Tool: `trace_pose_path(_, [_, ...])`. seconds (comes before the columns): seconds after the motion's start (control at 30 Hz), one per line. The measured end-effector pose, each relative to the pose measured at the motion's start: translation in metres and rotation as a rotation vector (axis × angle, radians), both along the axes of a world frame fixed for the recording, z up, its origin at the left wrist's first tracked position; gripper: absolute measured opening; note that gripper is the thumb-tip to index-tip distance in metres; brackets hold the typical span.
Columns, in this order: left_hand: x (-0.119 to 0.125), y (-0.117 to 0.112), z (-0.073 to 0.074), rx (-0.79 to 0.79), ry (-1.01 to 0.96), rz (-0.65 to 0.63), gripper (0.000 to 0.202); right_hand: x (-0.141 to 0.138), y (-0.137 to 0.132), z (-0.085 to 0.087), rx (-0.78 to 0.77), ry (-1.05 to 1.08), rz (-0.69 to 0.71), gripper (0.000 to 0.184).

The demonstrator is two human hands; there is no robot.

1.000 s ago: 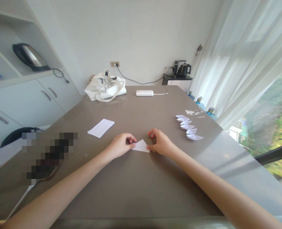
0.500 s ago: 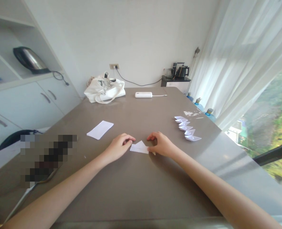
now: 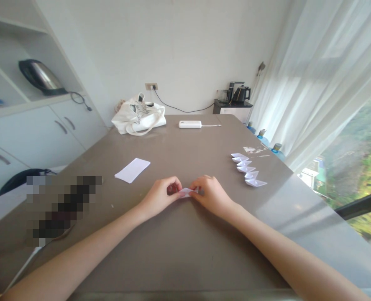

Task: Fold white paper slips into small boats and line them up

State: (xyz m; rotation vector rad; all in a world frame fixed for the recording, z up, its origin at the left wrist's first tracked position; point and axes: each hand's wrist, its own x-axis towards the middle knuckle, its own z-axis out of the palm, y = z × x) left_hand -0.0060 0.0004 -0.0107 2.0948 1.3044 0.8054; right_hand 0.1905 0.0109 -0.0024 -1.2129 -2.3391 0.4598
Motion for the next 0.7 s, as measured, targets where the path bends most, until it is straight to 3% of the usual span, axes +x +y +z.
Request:
trace_pose_path(0.1, [-0.0025,0.0003,0.0057,0.253,0.097,-0.067,0.005,0.0024,0.0,0.0022,0.186,-0.051,0.103,0.013])
trace_pose_path(0.2, [-0.0049,0.0025,0.0057,0.365,0.255,-0.18,0.008,0.0051,0.0008,0.0012,0.254,-0.136,0.201,0.017])
trace_pose_path(0.33, [-0.0074,0.0046,0.001,0.321,0.396,-0.254,0.014,0.0059,0.0,0.0007,0.189,-0.227,0.266,0.017])
trace_pose_path(0.5, [-0.0094,0.0049,-0.0009,0.269,0.382,-0.27,0.021,0.0061,-0.0002,0.0023,0.138,-0.214,0.299,0.017])
trace_pose_path(0.6, [-0.0081,0.0053,-0.0004,0.209,0.342,-0.216,0.022,0.0054,0.001,0.0004,0.09,-0.192,0.266,0.02])
trace_pose_path(0.7, [-0.0061,0.0057,0.0,0.082,0.275,-0.1,0.016,0.0037,0.0013,-0.0018,-0.003,-0.111,0.147,0.014])
